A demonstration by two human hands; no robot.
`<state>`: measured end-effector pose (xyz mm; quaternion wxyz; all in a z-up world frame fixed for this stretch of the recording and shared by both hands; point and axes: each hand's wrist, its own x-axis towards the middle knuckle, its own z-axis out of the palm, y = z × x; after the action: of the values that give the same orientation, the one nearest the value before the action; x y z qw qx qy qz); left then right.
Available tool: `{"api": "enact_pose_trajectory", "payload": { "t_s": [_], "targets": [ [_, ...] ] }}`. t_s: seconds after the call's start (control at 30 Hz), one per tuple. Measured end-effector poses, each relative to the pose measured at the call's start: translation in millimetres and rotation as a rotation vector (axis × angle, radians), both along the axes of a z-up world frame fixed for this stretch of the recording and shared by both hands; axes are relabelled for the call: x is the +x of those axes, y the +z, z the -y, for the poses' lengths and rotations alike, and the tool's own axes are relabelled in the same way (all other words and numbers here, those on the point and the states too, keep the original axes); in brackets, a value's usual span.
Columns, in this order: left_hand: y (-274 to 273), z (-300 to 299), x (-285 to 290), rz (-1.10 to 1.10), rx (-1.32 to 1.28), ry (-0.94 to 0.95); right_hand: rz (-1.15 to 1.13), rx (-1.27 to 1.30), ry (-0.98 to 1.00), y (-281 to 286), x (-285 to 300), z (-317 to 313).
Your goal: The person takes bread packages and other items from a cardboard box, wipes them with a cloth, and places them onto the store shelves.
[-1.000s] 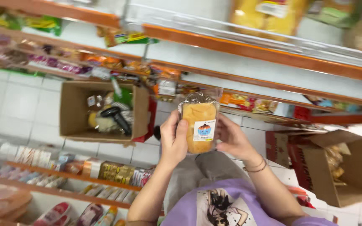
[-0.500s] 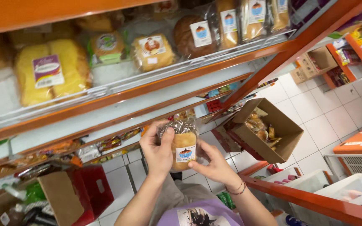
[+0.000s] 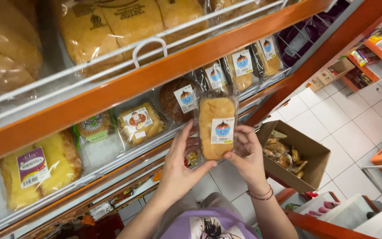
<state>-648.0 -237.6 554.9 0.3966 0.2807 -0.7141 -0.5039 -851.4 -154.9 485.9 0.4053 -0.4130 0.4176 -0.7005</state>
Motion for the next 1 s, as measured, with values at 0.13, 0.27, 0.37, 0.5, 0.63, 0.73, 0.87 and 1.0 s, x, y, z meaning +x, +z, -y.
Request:
{"api": "enact_pose_trajectory", "payload": {
  "t_s": [0.13, 0.27, 0.37, 0.5, 0.63, 0.73, 0.87, 1.0],
  "targets": [
    [-3.6, 27.9, -28.3, -0.018, -0.066, 0.068, -0.066, 0.032, -0.087, 15.0, -15.2, 36.2],
    [3.7, 46.4, -45.6, 0.065, -0.367, 0.137, -0.276, -0.01, -0.041, 34.0, -43.7, 57.3],
    [4.2, 50.8, -64.7, 0.106, -0.292, 0.192, -0.305, 0.017, -0.019, 44.5, -57.8, 72.6],
    [-5.6, 48.8, -87.7, 0.129, -0.398, 0.383, -0.44, 0.121, -0.153, 53.0, -72.2, 87.4],
    [-14.0, 41.1, -108.8, 0.114, -0.351, 0.497, -0.856, 0.061, -0.223, 63.4, -90.7, 99.4],
    [-17.4, 39.3, -120.8, 0.163, -0.347, 0.578, -1.016, -0.041, -0.245, 68.8, -93.9, 105.4],
    [-19.9, 37.4, -132.6, 0.225, -0.43, 0.684, -1.044, -0.138, -0.236, 69.9, -96.7, 112.7],
    [-16.5, 39.0, -141.5, 0.273, -0.463, 0.724, -0.969, -0.051, -0.204, 68.4, -98.9, 119.0]
  ]
}}
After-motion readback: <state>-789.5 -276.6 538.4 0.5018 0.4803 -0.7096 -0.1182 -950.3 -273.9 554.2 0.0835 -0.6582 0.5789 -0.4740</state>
